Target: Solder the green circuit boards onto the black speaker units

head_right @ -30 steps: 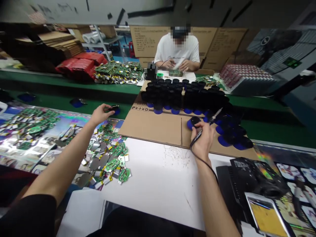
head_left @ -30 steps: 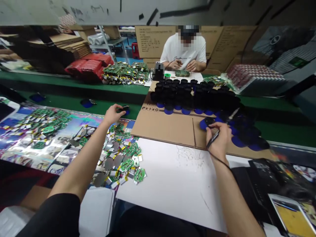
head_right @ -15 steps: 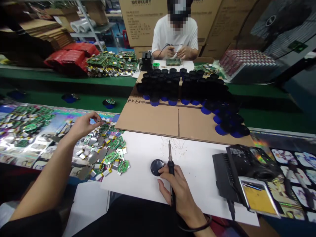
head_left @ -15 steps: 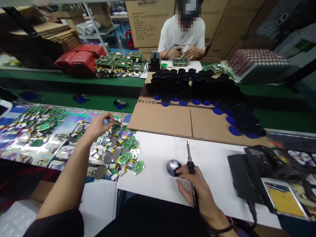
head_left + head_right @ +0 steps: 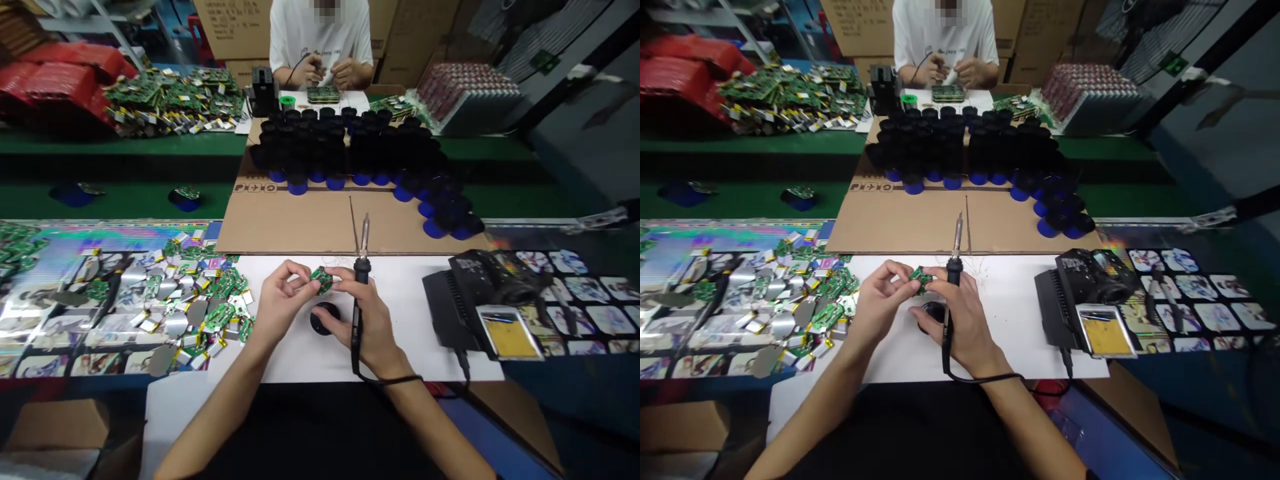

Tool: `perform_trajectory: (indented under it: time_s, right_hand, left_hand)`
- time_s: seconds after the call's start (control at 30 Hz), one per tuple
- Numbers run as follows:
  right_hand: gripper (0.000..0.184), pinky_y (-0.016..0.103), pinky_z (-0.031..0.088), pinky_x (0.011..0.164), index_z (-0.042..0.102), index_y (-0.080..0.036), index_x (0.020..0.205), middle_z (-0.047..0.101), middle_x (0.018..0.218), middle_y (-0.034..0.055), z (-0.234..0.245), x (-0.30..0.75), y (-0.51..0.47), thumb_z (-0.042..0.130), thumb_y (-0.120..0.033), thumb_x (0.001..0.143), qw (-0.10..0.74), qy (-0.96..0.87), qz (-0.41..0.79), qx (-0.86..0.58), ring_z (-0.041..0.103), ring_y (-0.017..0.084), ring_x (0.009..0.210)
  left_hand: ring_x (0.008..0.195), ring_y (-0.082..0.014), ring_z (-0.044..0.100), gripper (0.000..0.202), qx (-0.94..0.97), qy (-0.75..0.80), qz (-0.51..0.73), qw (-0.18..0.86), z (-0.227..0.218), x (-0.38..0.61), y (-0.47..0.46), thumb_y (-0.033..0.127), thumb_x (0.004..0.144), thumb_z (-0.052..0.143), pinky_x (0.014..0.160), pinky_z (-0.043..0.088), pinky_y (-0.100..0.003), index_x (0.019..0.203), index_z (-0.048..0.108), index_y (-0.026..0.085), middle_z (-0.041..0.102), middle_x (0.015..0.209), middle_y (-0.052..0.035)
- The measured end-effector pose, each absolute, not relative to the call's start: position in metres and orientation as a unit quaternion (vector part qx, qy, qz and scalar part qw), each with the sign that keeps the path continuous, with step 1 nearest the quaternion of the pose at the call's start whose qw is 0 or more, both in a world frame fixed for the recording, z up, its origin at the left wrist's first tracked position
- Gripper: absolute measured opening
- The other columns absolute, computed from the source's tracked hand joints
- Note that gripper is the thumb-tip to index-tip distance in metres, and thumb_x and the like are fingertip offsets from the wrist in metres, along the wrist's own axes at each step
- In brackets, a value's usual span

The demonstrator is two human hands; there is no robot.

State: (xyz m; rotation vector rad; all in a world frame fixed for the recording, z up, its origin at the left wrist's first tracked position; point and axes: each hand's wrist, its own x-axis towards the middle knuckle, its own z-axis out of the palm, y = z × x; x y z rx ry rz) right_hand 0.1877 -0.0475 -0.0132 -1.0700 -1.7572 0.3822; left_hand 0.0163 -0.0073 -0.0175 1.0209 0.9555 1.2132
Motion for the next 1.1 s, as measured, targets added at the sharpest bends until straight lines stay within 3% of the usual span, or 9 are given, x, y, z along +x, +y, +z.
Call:
perform_trajectory:
  time_s: [0.13,0.27,0.37,0.5,0.67,0.77,0.87,0.97,1.1]
  right_hand:
    - [0.050,0.051,0.065,0.103,0.052,-0.032,0.132,0.072,0.135,0.0113,-0.020,0.191,-0.050,0.077,-0.014,0.092,0.527,-0.698,0.163,-0.456,0.073,0.027,0.126]
    - [0.047,0.056,0.059,0.111,0.051,-0.030,0.124,0.070,0.133,0.0118,-0.019,0.210,-0.057,0.078,-0.014,0.089,0.555,-0.644,0.242,-0.468,0.071,0.028,0.128]
    - [0.046,0.055,0.057,0.114,0.050,-0.029,0.124,0.067,0.134,0.0125,-0.021,0.228,-0.064,0.077,-0.014,0.089,0.560,-0.613,0.279,-0.481,0.068,0.027,0.132]
    - [0.048,0.050,0.058,0.114,0.052,-0.029,0.126,0.065,0.136,0.0121,-0.030,0.243,-0.078,0.077,-0.011,0.089,0.540,-0.604,0.314,-0.495,0.065,0.025,0.136]
    - [0.052,0.047,0.059,0.114,0.052,-0.030,0.132,0.065,0.138,0.0112,-0.042,0.245,-0.090,0.075,-0.011,0.091,0.502,-0.630,0.333,-0.490,0.066,0.023,0.135]
    - [0.050,0.049,0.058,0.115,0.052,-0.029,0.135,0.067,0.138,0.0119,-0.046,0.241,-0.093,0.073,-0.011,0.093,0.465,-0.660,0.327,-0.491,0.067,0.024,0.135]
    - [0.048,0.049,0.059,0.113,0.053,-0.029,0.136,0.068,0.140,0.0125,-0.049,0.235,-0.094,0.070,-0.011,0.095,0.432,-0.688,0.315,-0.490,0.068,0.025,0.135]
    - [0.048,0.050,0.060,0.111,0.055,-0.028,0.136,0.069,0.141,0.0129,-0.051,0.228,-0.092,0.070,-0.010,0.095,0.411,-0.718,0.291,-0.480,0.067,0.026,0.134]
    - [0.052,0.054,0.060,0.108,0.057,-0.029,0.138,0.072,0.141,0.0127,-0.051,0.222,-0.086,0.072,-0.008,0.093,0.385,-0.759,0.245,-0.464,0.067,0.029,0.131]
  left_hand:
    - [0.076,-0.0118,0.067,0.036,0.425,0.392,0.507,0.640,-0.022,0.037,-0.017,0.040,0.085,0.088,0.065,0.056,-0.022,0.086,0.059,0.019,0.065,0.093,-0.0015]
    - [0.112,-0.0228,0.071,0.021,0.557,0.377,0.470,0.572,-0.015,0.016,-0.019,0.037,0.099,0.073,0.092,0.062,-0.036,0.112,0.065,0.024,0.067,0.120,-0.0089]
    - [0.144,-0.0309,0.053,0.047,0.708,0.363,0.349,0.496,-0.015,-0.009,-0.024,0.025,0.094,0.076,0.115,0.054,-0.048,0.138,0.059,0.032,0.056,0.147,-0.0120]
    - [0.149,-0.0368,0.047,0.087,0.780,0.366,0.229,0.454,-0.035,-0.015,-0.043,0.032,0.081,0.092,0.121,0.051,-0.054,0.155,0.047,0.036,0.043,0.156,-0.0137]
    - [0.126,-0.0312,0.065,0.067,0.734,0.434,0.322,0.412,-0.056,0.004,-0.051,0.031,0.084,0.088,0.107,0.060,-0.047,0.142,0.055,0.028,0.057,0.134,-0.0125]
    - [0.144,-0.0312,0.058,0.064,0.736,0.364,0.289,0.492,-0.049,0.000,-0.039,0.018,0.092,0.074,0.117,0.054,-0.049,0.150,0.048,0.029,0.060,0.150,-0.0127]
    - [0.159,-0.0305,0.042,0.063,0.739,0.328,0.263,0.526,-0.043,-0.008,-0.029,0.013,0.098,0.063,0.127,0.044,-0.053,0.155,0.044,0.031,0.046,0.168,-0.0120]
    - [0.160,-0.0303,0.039,0.055,0.738,0.333,0.305,0.501,-0.047,-0.010,-0.031,0.013,0.098,0.064,0.130,0.040,-0.053,0.148,0.051,0.030,0.044,0.168,-0.0128]
    - [0.131,-0.0281,0.063,0.024,0.713,0.380,0.396,0.436,-0.055,-0.004,-0.041,0.021,0.096,0.075,0.114,0.055,-0.047,0.119,0.072,0.025,0.059,0.142,-0.0134]
